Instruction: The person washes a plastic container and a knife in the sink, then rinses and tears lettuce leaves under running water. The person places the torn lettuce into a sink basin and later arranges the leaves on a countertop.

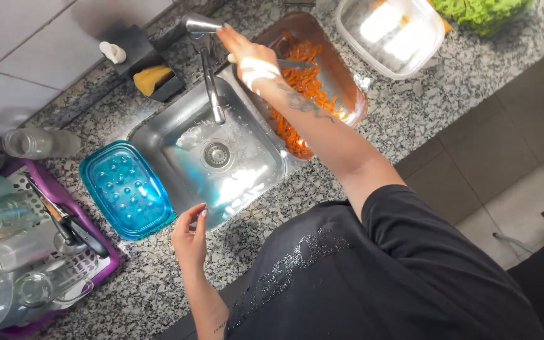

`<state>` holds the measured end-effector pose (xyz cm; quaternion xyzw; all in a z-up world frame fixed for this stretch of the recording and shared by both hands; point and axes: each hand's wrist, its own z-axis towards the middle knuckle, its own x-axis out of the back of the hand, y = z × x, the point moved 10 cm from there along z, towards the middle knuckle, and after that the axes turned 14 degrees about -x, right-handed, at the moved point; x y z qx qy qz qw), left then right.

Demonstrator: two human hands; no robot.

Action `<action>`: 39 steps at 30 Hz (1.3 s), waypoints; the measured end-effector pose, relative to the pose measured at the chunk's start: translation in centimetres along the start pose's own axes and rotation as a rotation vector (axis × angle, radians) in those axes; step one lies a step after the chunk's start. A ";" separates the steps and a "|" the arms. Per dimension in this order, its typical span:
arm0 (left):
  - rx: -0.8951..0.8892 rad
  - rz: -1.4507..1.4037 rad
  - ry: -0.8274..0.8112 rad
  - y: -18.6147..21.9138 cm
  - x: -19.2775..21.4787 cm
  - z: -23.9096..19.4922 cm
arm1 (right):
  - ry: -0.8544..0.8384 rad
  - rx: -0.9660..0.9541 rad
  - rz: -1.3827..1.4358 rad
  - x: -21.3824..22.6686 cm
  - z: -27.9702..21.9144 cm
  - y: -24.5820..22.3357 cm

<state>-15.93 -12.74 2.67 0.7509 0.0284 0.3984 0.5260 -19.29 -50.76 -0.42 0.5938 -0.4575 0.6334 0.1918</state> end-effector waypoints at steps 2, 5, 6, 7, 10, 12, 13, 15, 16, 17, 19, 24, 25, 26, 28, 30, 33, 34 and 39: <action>0.005 0.011 -0.010 0.8 -0.4 -0.1 | 0.162 -0.111 0.413 6.2 -4.2 2.8; 0.058 -0.043 -0.025 0.6 -1.5 -0.7 | 0.519 -0.049 0.322 13.8 -11.4 7.8; 0.055 -0.041 -0.023 0.2 -2.1 -0.8 | 0.523 -0.047 0.324 11.3 -11.6 12.7; 0.013 -0.039 0.016 0.1 -2.5 -0.7 | 0.617 -0.040 0.198 9.7 -13.0 17.4; -0.030 -0.038 0.000 1.0 -3.8 0.0 | 0.598 -0.046 0.002 6.2 -18.2 24.7; -0.028 -0.043 -0.047 2.3 -5.4 1.1 | 0.485 -0.051 -0.067 3.0 -19.5 28.4; -0.057 -0.029 -0.082 3.3 -6.3 1.8 | 0.457 -0.062 -0.052 1.0 -19.6 30.7; -0.083 -0.008 -0.119 5.6 -7.3 2.2 | 0.423 -0.075 -0.031 0.5 -20.5 31.8; -0.099 -0.005 -0.147 7.2 -7.8 2.6 | 0.427 -0.110 0.080 2.6 -20.6 31.3; -0.115 -0.002 -0.176 8.8 -8.3 3.0 | 0.430 -0.144 0.190 4.7 -20.7 30.8; -0.118 0.002 -0.173 9.3 -9.1 3.1 | 0.518 -0.343 0.329 7.8 -20.0 33.0; -0.065 -0.027 -0.191 9.7 -10.5 1.8 | 0.455 -0.838 0.881 7.8 -17.1 40.6; -0.058 -0.030 -0.211 9.6 -10.7 1.3 | 0.371 -0.864 1.022 6.5 -16.2 41.3; -0.050 -0.035 -0.224 9.4 -10.8 0.8 | 0.280 -0.878 1.161 5.3 -15.1 41.5; -0.023 -0.047 -0.193 9.5 -9.8 -0.1 | 0.155 -0.808 1.499 7.2 -15.2 38.1; 0.015 -0.064 -0.155 8.9 -8.6 -1.2 | -0.005 -0.722 1.820 7.8 -15.3 34.4; 0.057 -0.087 -0.095 7.3 -6.5 -2.9 | -0.084 -0.576 1.842 9.1 -16.0 30.2; 0.074 -0.082 -0.105 6.8 -6.0 -3.4 | -0.104 -0.438 1.794 10.6 -15.6 27.9; 0.101 -0.101 -0.033 3.6 -3.4 -5.9 | -0.187 0.173 1.500 18.6 -18.2 9.9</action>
